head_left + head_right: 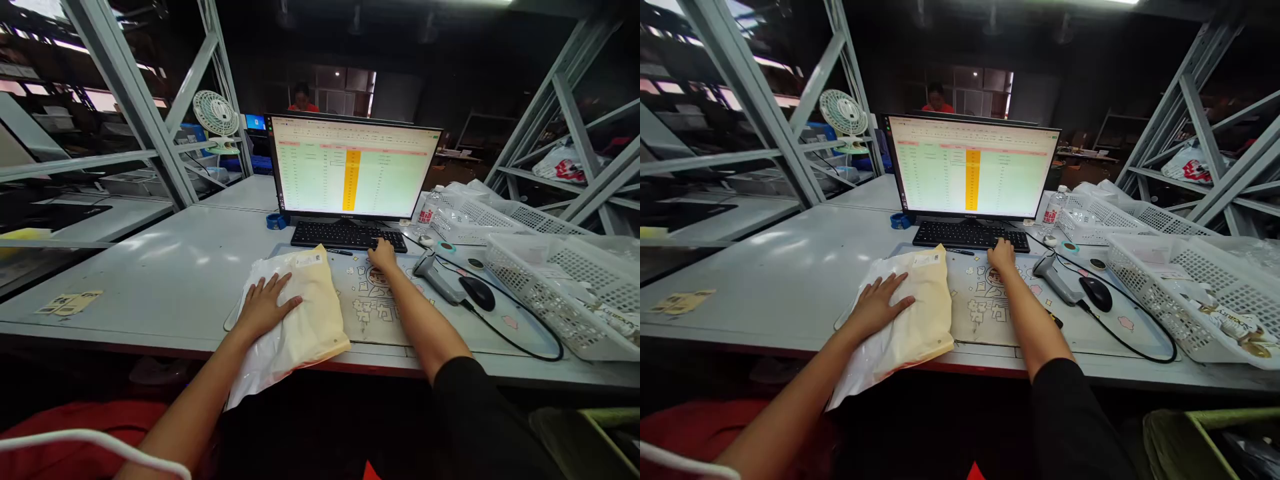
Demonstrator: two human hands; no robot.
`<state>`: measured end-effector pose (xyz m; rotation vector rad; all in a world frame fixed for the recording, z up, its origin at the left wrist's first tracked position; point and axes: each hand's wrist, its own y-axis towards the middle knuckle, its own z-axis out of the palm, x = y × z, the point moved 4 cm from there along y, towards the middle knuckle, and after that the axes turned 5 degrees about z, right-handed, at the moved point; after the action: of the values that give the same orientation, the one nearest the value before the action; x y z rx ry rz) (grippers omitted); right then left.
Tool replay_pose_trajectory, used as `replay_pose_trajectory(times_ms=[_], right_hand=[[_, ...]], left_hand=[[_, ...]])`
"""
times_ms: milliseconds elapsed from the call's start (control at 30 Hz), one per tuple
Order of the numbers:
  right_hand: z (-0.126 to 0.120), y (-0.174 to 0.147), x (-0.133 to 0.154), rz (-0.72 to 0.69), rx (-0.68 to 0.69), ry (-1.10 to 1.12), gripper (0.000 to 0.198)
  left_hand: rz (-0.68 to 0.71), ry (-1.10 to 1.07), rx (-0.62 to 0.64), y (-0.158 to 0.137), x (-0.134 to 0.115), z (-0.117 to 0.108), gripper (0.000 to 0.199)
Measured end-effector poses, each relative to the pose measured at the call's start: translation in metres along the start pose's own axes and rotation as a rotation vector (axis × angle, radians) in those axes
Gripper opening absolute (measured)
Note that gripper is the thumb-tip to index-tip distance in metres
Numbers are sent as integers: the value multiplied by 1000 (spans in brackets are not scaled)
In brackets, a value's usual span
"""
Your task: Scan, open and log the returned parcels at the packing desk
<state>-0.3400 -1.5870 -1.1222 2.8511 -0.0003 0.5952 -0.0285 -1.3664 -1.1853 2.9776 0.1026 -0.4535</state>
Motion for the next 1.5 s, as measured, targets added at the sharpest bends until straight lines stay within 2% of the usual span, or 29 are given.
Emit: replay_pose_trajectory(times_ms=[100,233,400,567,667,700,767,867,933,1067,1167,1233,1267,1300,1333,1367,1433,1467,1500], right_hand=[[22,2,8,46,-72,4,63],[38,2,7,18,-123,15,72],[48,6,5,-31,-62,12,54],[38,3,9,-16,-60,85,58],[23,-8,26,-45,-62,176,61],[21,-15,36,-65,-28,212,58],[26,-37,62,-124,123,287,55],[50,-83,105,-256,423,414,40],[65,-110,125,-325,540,506,31],[76,-130,134,-353,621,647,39],[74,-125,131,-365,629,715,43],[73,-122,129,-372,636,745,46],[73,-122,128,-376,648,757,46],[73,-122,127,-379,664,766,45],[73,-122,127,-383,681,773,43],[73,-123,126,-384,693,777,43],[73,-125,123,-383,701,778,46],[72,-126,122,-380,697,776,48],[70,-127,120,-377,689,774,51]], left_hand=[[-11,-4,4,0,2,1,85],[-8,-4,14,-4,1,0,85],[-17,-14,13,-3,0,0,84],[-12,-45,15,-5,0,0,83],[-2,-68,0,-6,-1,-2,82],[0,-73,-5,-6,-1,-2,82],[0,-75,-12,-7,-1,-2,81],[15,-79,-36,-7,0,0,80],[32,-107,-70,-5,2,2,79],[59,-288,-217,-3,8,-3,74],[48,-420,-456,-21,3,-27,58],[124,-481,-602,-52,-14,-52,41],[220,-543,-622,-71,-29,-65,33],[342,-651,-576,-92,-47,-77,26],[497,-801,-459,-113,-68,-88,23],[660,-968,-339,-137,-90,-98,25],[933,-1212,-196,-182,-127,-119,39],[1007,-1272,-193,-201,-138,-129,48],[1002,-1280,-203,-217,-145,-136,57]])
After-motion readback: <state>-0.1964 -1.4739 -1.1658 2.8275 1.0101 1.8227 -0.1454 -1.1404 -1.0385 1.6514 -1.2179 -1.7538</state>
